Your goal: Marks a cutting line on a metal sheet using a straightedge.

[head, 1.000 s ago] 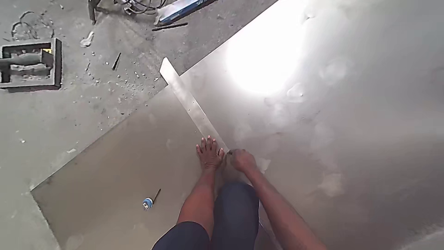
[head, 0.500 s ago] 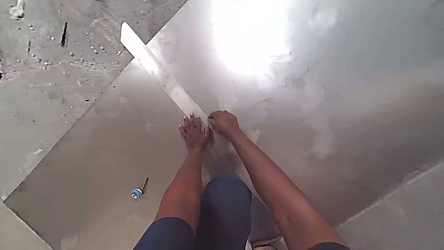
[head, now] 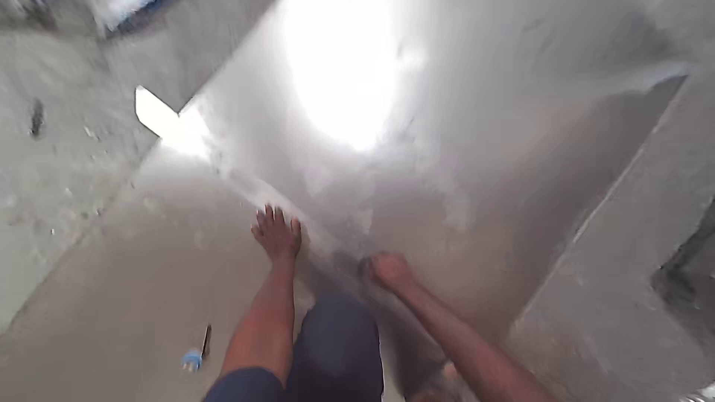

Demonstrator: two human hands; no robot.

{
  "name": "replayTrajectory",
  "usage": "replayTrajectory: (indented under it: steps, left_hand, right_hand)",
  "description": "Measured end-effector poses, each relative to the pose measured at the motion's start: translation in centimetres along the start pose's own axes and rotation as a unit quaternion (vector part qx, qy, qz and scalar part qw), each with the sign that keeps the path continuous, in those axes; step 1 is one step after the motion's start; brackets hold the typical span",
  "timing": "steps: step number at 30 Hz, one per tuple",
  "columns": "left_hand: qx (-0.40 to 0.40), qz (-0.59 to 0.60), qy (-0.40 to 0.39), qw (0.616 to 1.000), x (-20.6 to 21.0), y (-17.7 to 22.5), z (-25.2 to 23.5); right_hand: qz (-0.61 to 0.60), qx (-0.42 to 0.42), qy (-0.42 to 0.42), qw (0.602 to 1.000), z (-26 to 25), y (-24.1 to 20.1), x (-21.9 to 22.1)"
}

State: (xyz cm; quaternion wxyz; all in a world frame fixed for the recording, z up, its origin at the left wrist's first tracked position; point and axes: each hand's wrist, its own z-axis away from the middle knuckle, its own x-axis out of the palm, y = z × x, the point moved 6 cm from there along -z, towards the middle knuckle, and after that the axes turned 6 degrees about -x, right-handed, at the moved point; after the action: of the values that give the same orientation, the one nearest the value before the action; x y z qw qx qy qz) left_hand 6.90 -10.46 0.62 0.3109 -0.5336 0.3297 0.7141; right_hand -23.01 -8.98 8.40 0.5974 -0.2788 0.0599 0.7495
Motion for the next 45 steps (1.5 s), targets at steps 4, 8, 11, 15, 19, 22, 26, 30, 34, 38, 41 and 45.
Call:
replayTrajectory:
  steps: [4,8,11,15,19,22,26,30,34,38,41,45]
  left_hand:
    - [-0.011,-0.021,0.037,0.999,-0.6,0.3,-0.3]
    - [-0.020,-0.041,0.037,0.998,0.2,-0.1,0.1]
    - [-0.007,-0.033,0.031,0.999,-0.5,0.4,-0.2]
    - [0.007,-0.034,-0.055,0.998,-0.5,1.4,1.9]
    - [0.113,-0.110,-0.177,0.972,-0.6,7.5,8.6]
    - [0.079,-0.182,-0.283,0.938,0.1,10.0,12.3]
    - [0.026,-0.190,-0.325,0.926,1.2,10.0,11.9]
    - [0.015,-0.168,-0.327,0.930,1.6,10.0,11.4]
    - [0.018,-0.179,-0.308,0.934,3.1,10.0,11.5]
    - [0.025,-0.174,-0.310,0.934,3.0,9.7,11.2]
    - [0.024,-0.179,-0.310,0.934,3.1,9.8,11.3]
    - [0.029,-0.173,-0.304,0.936,2.7,9.9,11.4]
  right_hand:
    - [-0.009,0.027,0.067,0.997,1.7,0.0,1.0]
    - [-0.054,0.086,0.078,0.992,5.6,0.9,5.1]
    - [-0.084,0.091,0.084,0.989,6.0,1.4,6.7]
    - [-0.117,0.053,0.131,0.983,6.3,2.0,7.5]
    - [-0.082,0.027,0.117,0.989,5.4,1.3,6.7]
    - [-0.097,0.025,0.111,0.989,5.8,0.3,6.2]
    - [-0.132,0.022,0.114,0.984,5.9,0.8,6.6]
    - [-0.110,0.012,0.111,0.988,5.3,2.0,6.0]
    - [-0.159,0.006,0.148,0.976,2.1,5.0,4.6]
    - [-0.129,-0.056,0.174,0.975,-1.8,3.3,1.4]
    - [-0.107,-0.074,0.159,0.979,-3.9,1.8,0.1]
    - [-0.048,-0.121,0.170,0.977,-4.0,-0.6,0.0]
